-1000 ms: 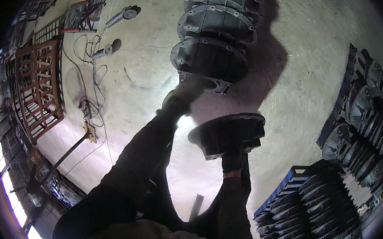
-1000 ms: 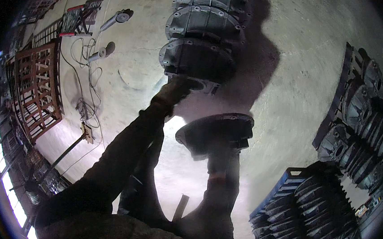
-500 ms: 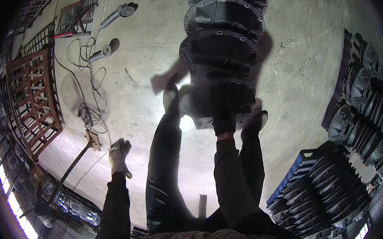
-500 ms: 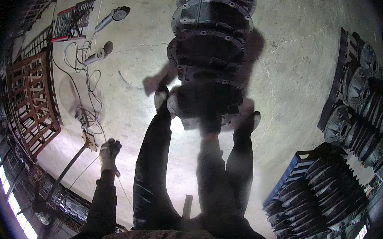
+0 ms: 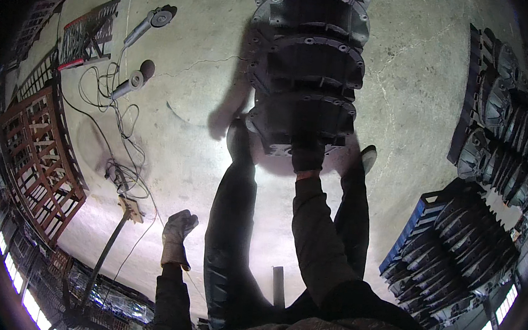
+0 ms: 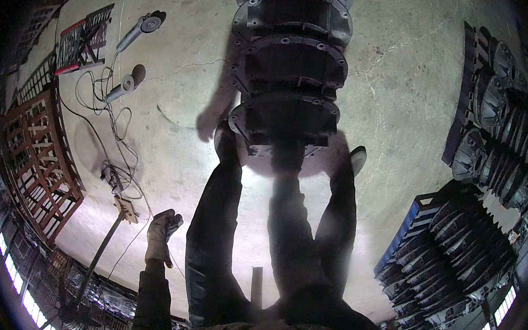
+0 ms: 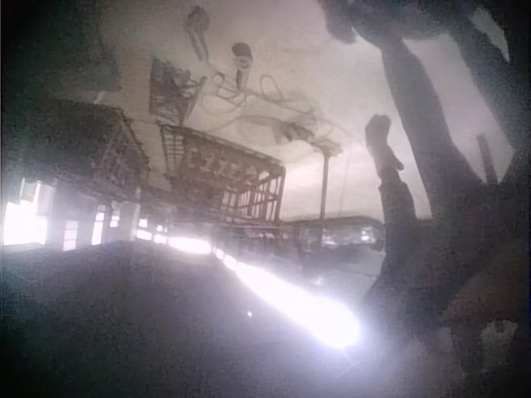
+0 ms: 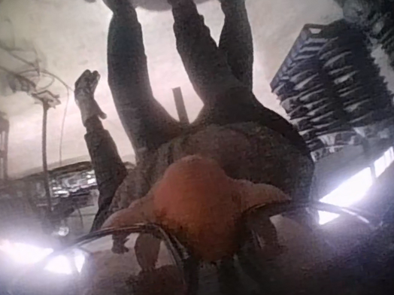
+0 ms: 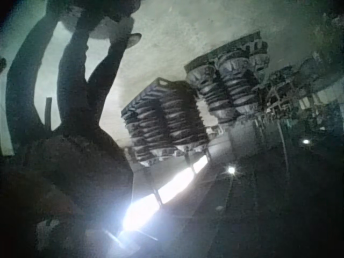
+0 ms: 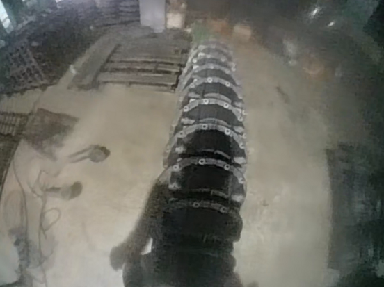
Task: The person repeatedly picks up two circular metal parts from a pile on the floor and stacks them onto a growing vertical column. They handle the parts by hand, lifting and placing them one pair at a time to build the stack.
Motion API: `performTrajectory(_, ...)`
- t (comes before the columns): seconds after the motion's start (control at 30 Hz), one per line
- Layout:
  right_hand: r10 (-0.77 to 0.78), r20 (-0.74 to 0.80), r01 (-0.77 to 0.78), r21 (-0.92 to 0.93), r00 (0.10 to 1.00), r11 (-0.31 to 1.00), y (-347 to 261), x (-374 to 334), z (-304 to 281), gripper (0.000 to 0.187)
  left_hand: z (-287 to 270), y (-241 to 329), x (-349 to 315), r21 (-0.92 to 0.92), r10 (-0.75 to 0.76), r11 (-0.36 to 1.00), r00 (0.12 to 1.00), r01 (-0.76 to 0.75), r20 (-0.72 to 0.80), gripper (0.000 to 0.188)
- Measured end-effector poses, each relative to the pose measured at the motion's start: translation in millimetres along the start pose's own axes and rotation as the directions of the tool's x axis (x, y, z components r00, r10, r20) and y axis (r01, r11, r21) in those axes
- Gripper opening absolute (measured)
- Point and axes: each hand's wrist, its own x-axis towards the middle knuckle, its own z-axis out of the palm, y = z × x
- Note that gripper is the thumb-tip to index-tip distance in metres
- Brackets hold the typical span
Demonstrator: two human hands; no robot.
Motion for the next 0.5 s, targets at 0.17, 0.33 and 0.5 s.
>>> performTrajectory(0.17, -0.067, 0.038, 0.069, -0.057, 0.997, 0.996, 20, -1, 4, 0.034, -5, 4, 11, 0.164, -0.047, 0.986, 0.998, 0.038, 0.047, 0.026)
performTrajectory(0.33, -0.257, 0.102, 0.273, -0.184, 0.961, 0.944, 44, 3, 10, 0.033, 10, 29, -16, -0.344, -0.239, 0.914, 0.971, 0.216, -0.025, 0.024)
performTrajectory(0.5, -0.324, 0.300, 0.441, -0.614, 0.897, 0.654, 61, -59, -32, 0.030, 17, 68, -48, -0.210, 0.085, 0.973, 0.995, -0.096, -0.058, 0.043)
